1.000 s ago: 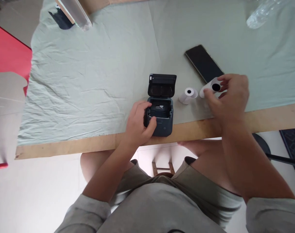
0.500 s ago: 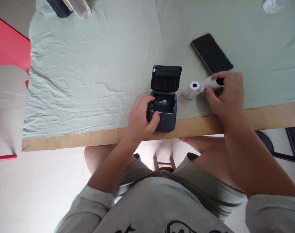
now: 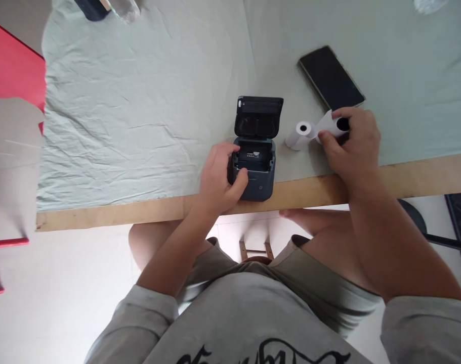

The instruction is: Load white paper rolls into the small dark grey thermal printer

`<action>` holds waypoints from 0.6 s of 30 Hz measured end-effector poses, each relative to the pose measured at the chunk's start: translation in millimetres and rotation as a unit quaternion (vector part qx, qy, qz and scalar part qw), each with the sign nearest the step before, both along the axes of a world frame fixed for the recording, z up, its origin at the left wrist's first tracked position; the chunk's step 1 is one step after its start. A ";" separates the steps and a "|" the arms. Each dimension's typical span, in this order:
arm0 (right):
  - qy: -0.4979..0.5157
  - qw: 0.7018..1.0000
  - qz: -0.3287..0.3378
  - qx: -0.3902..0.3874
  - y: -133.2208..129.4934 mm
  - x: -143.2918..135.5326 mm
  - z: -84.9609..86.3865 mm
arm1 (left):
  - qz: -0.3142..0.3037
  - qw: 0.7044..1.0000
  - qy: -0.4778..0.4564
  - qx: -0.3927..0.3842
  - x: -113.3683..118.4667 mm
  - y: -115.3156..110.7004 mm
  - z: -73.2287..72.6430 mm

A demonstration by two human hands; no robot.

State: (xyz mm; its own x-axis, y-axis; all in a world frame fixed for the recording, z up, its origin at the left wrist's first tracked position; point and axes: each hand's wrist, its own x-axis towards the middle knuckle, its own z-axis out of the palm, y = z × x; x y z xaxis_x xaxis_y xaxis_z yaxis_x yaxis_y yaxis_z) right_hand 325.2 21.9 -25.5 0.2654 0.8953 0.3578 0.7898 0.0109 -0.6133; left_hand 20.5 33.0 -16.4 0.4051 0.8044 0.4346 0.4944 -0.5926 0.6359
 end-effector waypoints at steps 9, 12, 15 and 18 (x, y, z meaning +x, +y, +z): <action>-0.013 0.999 0.024 0.017 1.7 0.3 -3.4 | -0.003 1.000 0.001 -0.007 -1.5 0.4 -0.7; -0.014 1.000 0.001 0.009 -0.1 -3.8 1.2 | -0.002 1.000 0.001 -0.012 -1.8 0.5 -0.4; 0.087 0.995 -0.014 0.037 0.9 -6.5 9.9 | -0.002 1.000 -0.003 -0.012 -1.6 0.6 -0.3; 0.308 0.940 -0.058 0.138 4.3 -12.6 31.4 | -0.003 1.000 -0.003 -0.008 -1.4 0.3 -0.2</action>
